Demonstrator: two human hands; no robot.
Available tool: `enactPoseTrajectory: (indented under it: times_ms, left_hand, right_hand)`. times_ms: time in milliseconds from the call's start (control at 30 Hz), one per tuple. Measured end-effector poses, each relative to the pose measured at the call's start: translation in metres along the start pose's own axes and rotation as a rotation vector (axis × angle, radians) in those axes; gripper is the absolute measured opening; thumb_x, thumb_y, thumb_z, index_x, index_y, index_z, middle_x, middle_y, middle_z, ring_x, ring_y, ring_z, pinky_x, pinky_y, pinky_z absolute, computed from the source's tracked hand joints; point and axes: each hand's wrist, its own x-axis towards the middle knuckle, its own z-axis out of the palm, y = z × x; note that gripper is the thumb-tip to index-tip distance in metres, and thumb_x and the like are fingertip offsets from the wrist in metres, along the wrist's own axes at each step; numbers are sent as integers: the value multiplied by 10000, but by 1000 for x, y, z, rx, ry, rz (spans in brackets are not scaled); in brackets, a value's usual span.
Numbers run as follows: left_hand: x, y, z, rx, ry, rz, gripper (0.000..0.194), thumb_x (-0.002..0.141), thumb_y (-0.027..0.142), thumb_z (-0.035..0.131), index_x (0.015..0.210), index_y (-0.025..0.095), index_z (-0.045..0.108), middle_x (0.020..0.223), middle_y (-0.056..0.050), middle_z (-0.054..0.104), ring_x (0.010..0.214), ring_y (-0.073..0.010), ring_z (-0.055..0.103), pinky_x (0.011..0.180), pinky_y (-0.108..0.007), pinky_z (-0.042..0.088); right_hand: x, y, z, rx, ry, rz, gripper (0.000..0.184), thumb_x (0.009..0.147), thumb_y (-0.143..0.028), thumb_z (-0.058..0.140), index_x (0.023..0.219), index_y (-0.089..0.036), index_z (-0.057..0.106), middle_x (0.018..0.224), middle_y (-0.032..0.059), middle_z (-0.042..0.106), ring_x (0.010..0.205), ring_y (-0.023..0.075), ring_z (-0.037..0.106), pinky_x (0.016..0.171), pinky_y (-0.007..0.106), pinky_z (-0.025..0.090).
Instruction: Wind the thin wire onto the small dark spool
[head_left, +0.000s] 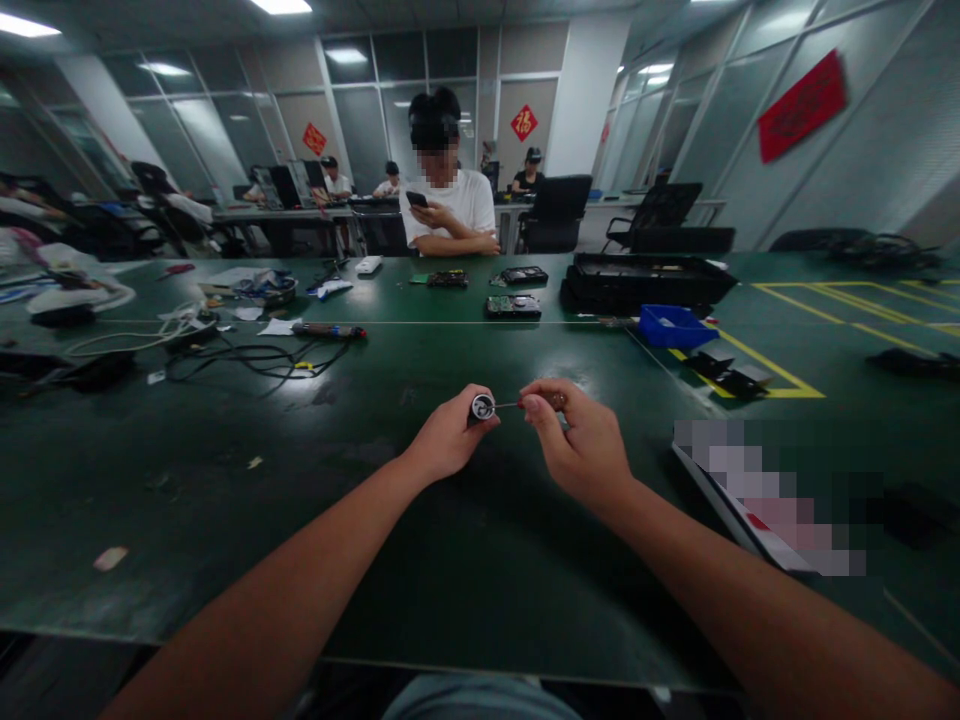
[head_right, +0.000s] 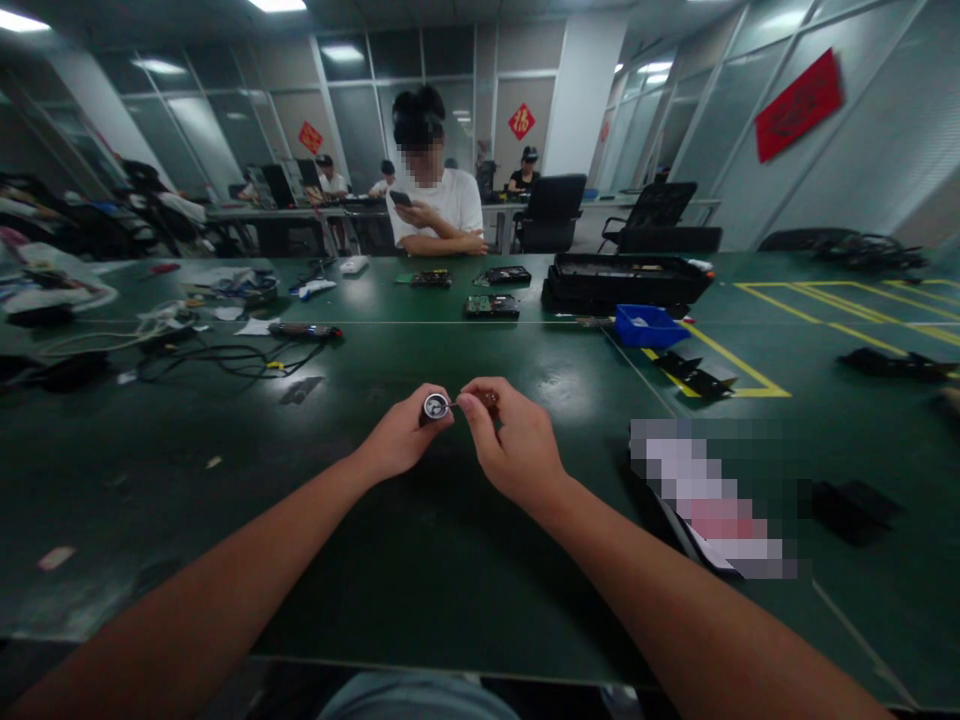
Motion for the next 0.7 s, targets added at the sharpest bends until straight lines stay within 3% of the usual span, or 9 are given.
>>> enactPoseTrajectory:
  times_ms: [267, 500, 700]
  left_hand:
    - [-1, -1, 0, -22, 23, 14, 205, 916, 352, 553, 1075, 227, 520, 932, 6, 619, 808, -152, 561, 717, -277, 405]
    - [-1, 0, 0, 32, 18, 14, 198, 903, 322, 567, 1068, 218, 530, 891, 7, 616, 779, -150, 550, 694, -273, 391]
    - [-1, 1, -1, 45, 11, 17, 192, 909, 344, 555, 1054, 221, 531, 879, 6, 606, 771, -153, 546, 680, -278, 381]
  right_hand:
    - [3, 2, -1, -43, 82, 84, 283, 963, -428, 516, 951, -197, 679, 751, 27, 722, 616, 148, 643, 574, 268, 429]
    - [3, 6, -1, -225, 112, 21, 466, 883, -538, 605, 561, -206, 548, 477, -28, 549, 439, 103, 478, 482, 263, 308]
    - [1, 8, 2, -207, 98, 9, 358, 848, -515, 666, 671, -208, 615, 565, -13, 629, 500, 124, 556, 513, 261, 370]
